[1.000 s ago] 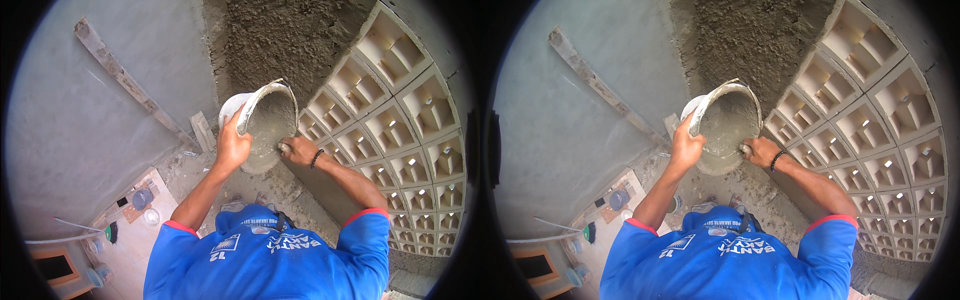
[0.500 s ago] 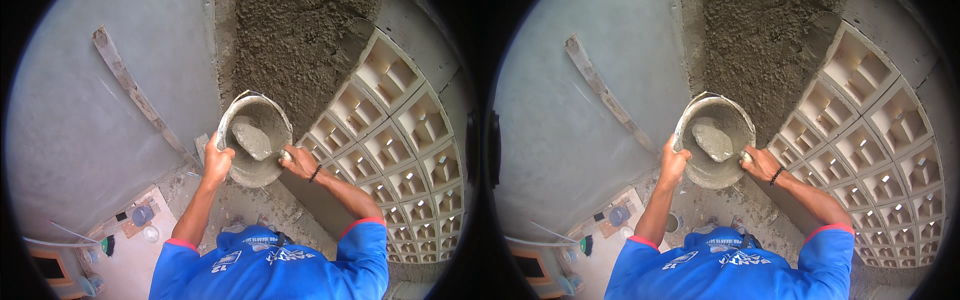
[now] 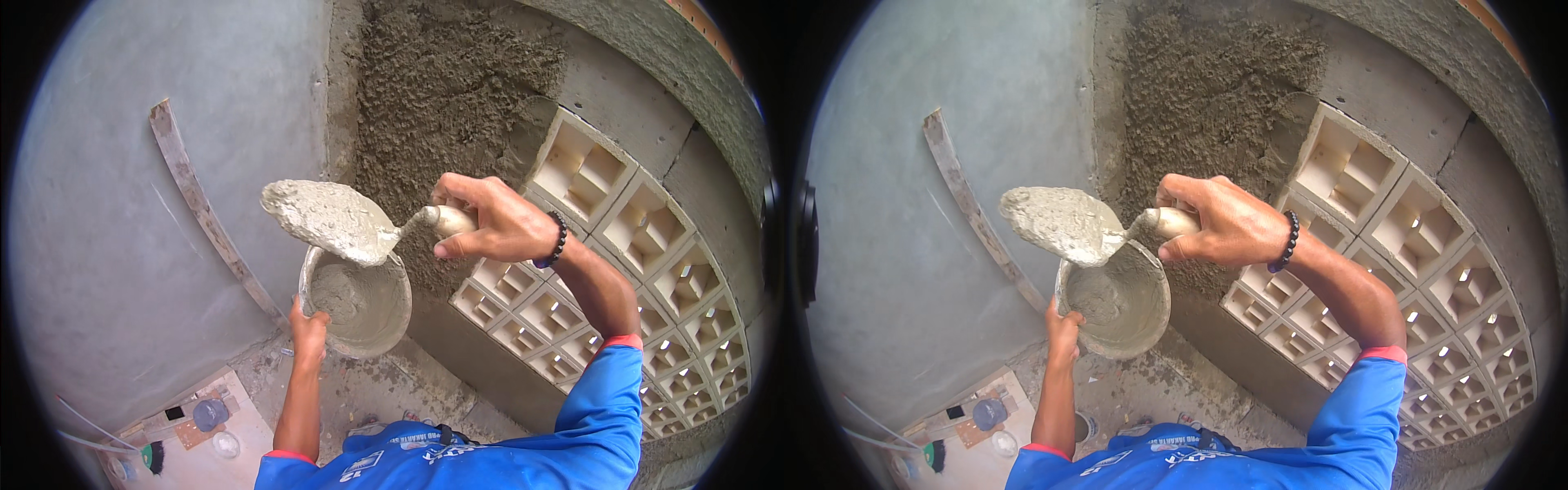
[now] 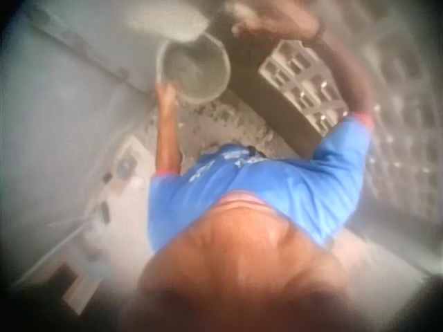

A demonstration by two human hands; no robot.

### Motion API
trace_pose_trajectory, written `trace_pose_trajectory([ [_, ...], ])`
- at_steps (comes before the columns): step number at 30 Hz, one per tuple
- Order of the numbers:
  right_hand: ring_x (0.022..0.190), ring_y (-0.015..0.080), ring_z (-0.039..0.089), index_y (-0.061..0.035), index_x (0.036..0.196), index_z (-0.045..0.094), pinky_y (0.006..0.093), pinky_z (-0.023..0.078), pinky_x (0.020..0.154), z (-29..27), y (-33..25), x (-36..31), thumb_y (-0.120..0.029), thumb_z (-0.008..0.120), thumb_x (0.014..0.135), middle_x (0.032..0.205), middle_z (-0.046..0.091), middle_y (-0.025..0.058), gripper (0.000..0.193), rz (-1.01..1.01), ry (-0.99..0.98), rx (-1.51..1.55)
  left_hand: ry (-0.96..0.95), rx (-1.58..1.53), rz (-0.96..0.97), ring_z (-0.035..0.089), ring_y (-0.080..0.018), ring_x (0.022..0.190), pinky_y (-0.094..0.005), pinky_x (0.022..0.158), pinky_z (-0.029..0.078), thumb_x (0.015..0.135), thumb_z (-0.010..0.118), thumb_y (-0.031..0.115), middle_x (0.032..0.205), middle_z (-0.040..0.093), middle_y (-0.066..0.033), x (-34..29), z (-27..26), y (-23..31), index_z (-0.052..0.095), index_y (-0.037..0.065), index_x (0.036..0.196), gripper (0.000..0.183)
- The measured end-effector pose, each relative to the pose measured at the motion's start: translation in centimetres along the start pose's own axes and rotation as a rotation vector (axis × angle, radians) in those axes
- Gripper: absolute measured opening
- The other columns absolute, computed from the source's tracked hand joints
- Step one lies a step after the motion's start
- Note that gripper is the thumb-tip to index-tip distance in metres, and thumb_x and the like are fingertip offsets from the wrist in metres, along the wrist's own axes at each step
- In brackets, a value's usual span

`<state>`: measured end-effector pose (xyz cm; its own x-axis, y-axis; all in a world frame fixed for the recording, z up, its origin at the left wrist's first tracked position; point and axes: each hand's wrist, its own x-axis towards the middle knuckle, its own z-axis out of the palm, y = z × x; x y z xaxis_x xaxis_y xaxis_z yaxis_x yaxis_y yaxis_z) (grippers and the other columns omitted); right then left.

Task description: The person scoops wet cement from a bucket with a trowel and applies it to a wall section above decorative blocks. They then use a long wooden straightedge to level and smooth the applied cement along the wall.

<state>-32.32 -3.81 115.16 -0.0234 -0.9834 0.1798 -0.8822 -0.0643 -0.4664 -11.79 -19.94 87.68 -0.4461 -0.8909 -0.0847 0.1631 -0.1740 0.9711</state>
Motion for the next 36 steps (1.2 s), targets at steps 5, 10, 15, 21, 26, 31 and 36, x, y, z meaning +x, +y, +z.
trace_pose_trajectory([
  [5,0.067,0.0109,0.058,0.0036,0.116,0.062,0.0261,0.048,0.059,-3.7,-0.7,2.1,-0.033,0.076,0.083,0.080,0.062,0.0036,0.051,-0.016,-0.105,0.325,0.087,0.012,0.034,0.060,-0.0193,0.095,-0.0295,0.082,0.048,0.069,0.048,-0.013,0.110,0.063,-0.0149,-1.1,-1.8,-1.2,0.052,-0.005,0.128,0.060],
  [10,0.056,0.0111,0.052,0.0002,0.104,0.066,0.0303,0.043,0.050,-9.2,11.0,3.1,-0.023,0.057,0.094,0.066,0.055,0.0036,0.026,0.469,0.219,-0.130,0.065,0.053,-0.098,0.060,-0.0216,0.099,-0.0311,0.087,0.046,0.067,0.047,-0.014,0.112,0.063,-0.0154,-3.0,-1.0,-2.3,0.051,-0.005,0.128,0.062],
  [15,0.055,0.0132,0.053,-0.0014,0.106,0.066,0.0317,0.044,0.050,-15.7,13.6,0.8,-0.024,0.058,0.091,0.067,0.057,0.0053,0.028,0.515,0.627,-0.384,0.068,0.035,-0.062,0.060,-0.0229,0.099,-0.0319,0.089,0.046,0.068,0.050,-0.013,0.111,0.063,-0.0163,-3.4,-1.9,-5.0,0.051,-0.006,0.128,0.060],
  [21,0.056,0.0097,0.053,0.0003,0.107,0.060,0.0276,0.045,0.050,-4.9,11.9,-3.2,-0.017,0.064,0.083,0.073,0.056,0.0020,0.030,0.566,0.094,0.262,-0.008,0.062,-0.088,0.060,-0.0210,0.097,-0.0298,0.086,0.046,0.068,0.049,-0.013,0.111,0.063,-0.0149,-3.2,0.1,-4.8,0.051,-0.006,0.128,0.061],
  [26,0.062,0.0153,0.061,0.0021,0.104,0.058,0.0315,0.051,0.056,8.6,12.3,-6.3,-0.015,0.064,0.081,0.078,0.062,0.0087,0.029,0.667,-0.474,0.117,-0.064,0.033,-0.070,0.058,-0.0148,0.088,-0.0263,0.078,0.047,0.068,0.048,-0.013,0.106,0.063,-0.0106,-3.5,1.6,-3.6,0.051,-0.005,0.129,0.061],
  [31,0.069,0.0202,0.067,0.0090,0.118,0.041,0.0335,0.059,0.055,15.7,11.2,-9.2,0.000,0.054,0.086,0.089,0.058,0.0163,0.036,0.846,-0.501,0.863,-0.089,0.028,0.037,0.054,-0.0108,0.081,-0.0244,0.072,0.046,0.070,0.047,-0.011,0.101,0.062,-0.0079,-4.5,3.2,-3.7,0.049,-0.005,0.131,0.062],
  [36,0.063,0.0189,0.066,0.0080,0.121,0.042,0.0343,0.056,0.054,19.6,11.2,-8.0,-0.002,0.058,0.083,0.082,0.061,0.0142,0.042,0.913,-0.274,0.886,-0.081,0.217,0.124,0.055,-0.0181,0.092,-0.0294,0.087,0.045,0.070,0.050,-0.005,0.107,0.061,-0.0142,-5.5,4.0,-5.4,0.046,-0.008,0.132,0.062],
])
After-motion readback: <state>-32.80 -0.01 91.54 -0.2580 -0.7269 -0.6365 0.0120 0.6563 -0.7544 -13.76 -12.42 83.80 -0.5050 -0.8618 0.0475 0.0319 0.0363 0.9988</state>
